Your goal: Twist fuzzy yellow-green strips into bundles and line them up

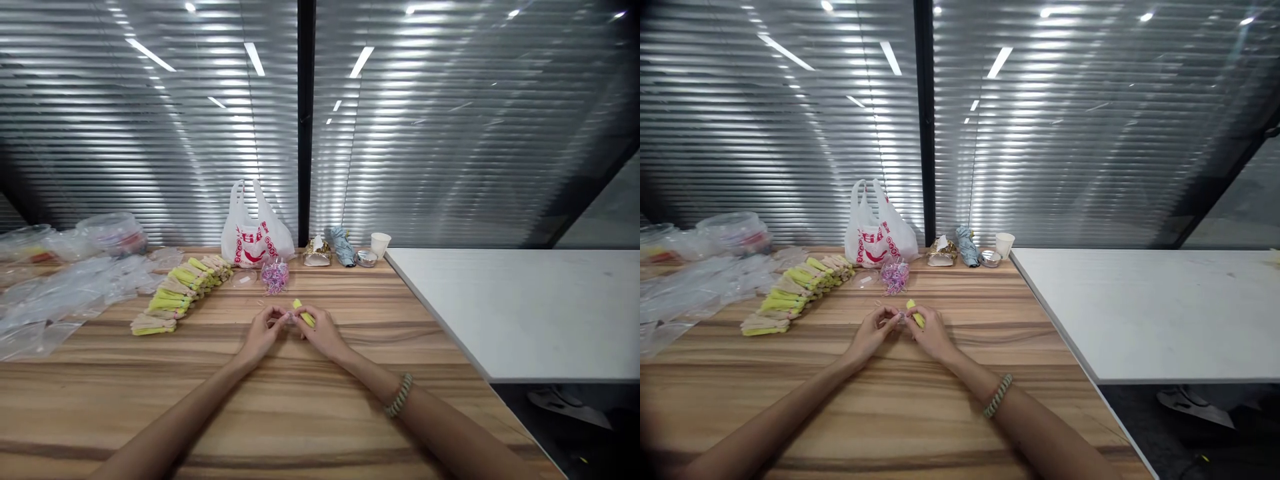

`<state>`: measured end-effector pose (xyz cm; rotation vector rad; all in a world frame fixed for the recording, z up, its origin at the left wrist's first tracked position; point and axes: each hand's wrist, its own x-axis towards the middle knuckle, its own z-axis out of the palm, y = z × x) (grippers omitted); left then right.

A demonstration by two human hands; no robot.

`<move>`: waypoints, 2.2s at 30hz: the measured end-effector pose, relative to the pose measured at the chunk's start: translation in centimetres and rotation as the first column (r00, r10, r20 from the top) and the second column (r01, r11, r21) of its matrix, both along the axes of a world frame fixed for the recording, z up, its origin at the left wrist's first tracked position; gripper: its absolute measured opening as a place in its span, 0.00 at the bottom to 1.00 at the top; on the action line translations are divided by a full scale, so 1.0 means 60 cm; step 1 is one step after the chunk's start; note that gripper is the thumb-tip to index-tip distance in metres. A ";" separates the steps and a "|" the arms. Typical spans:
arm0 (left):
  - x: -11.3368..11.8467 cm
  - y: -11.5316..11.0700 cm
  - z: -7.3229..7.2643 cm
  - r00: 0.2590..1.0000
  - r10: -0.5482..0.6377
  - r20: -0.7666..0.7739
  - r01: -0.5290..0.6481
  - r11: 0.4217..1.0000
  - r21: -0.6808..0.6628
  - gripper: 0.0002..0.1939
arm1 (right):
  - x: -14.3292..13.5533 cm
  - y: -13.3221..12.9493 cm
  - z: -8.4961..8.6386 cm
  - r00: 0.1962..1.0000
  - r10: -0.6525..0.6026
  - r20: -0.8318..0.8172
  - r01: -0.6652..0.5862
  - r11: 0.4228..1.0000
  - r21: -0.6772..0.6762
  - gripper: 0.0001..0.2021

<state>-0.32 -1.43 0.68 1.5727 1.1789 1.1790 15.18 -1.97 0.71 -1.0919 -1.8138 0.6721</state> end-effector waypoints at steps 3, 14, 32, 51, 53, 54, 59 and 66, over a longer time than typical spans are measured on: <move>0.002 -0.002 0.005 1.000 -0.019 0.001 0.019 1.000 -0.007 0.14 | 0.000 0.001 -0.001 1.000 -0.002 -0.013 0.002 1.000 0.001 0.09; 0.002 -0.005 0.007 0.998 -0.045 -0.040 0.045 0.999 -0.011 0.12 | -0.002 0.001 -0.003 1.000 -0.004 0.002 0.004 1.000 -0.003 0.08; 0.003 -0.011 0.012 0.994 -0.059 -0.095 0.072 0.987 0.144 0.11 | -0.003 -0.002 0.004 1.000 -0.024 0.001 0.024 1.000 0.013 0.07; 0.004 -0.017 0.022 0.988 -0.138 0.072 0.135 0.990 0.037 0.09 | -0.004 -0.002 -0.006 0.998 -0.025 0.051 0.019 0.994 0.107 0.07; 0.005 -0.019 0.024 0.988 -0.140 0.068 0.139 0.990 0.028 0.09 | -0.005 -0.002 -0.007 0.998 -0.032 0.053 0.027 0.994 0.104 0.06; 0.005 -0.020 0.025 0.988 -0.144 0.058 0.143 0.989 0.030 0.09 | -0.005 -0.002 -0.007 0.998 -0.040 0.051 0.035 0.994 0.100 0.06; 0.010 -0.020 0.029 0.985 -0.169 -0.015 0.170 0.984 0.056 0.12 | -0.005 -0.004 -0.005 0.996 -0.087 0.034 0.085 0.995 0.052 0.06; 0.014 -0.012 0.022 0.966 -0.250 -0.067 0.249 0.968 -0.024 0.14 | -0.004 -0.004 -0.003 0.989 -0.147 0.010 0.146 0.988 0.054 0.06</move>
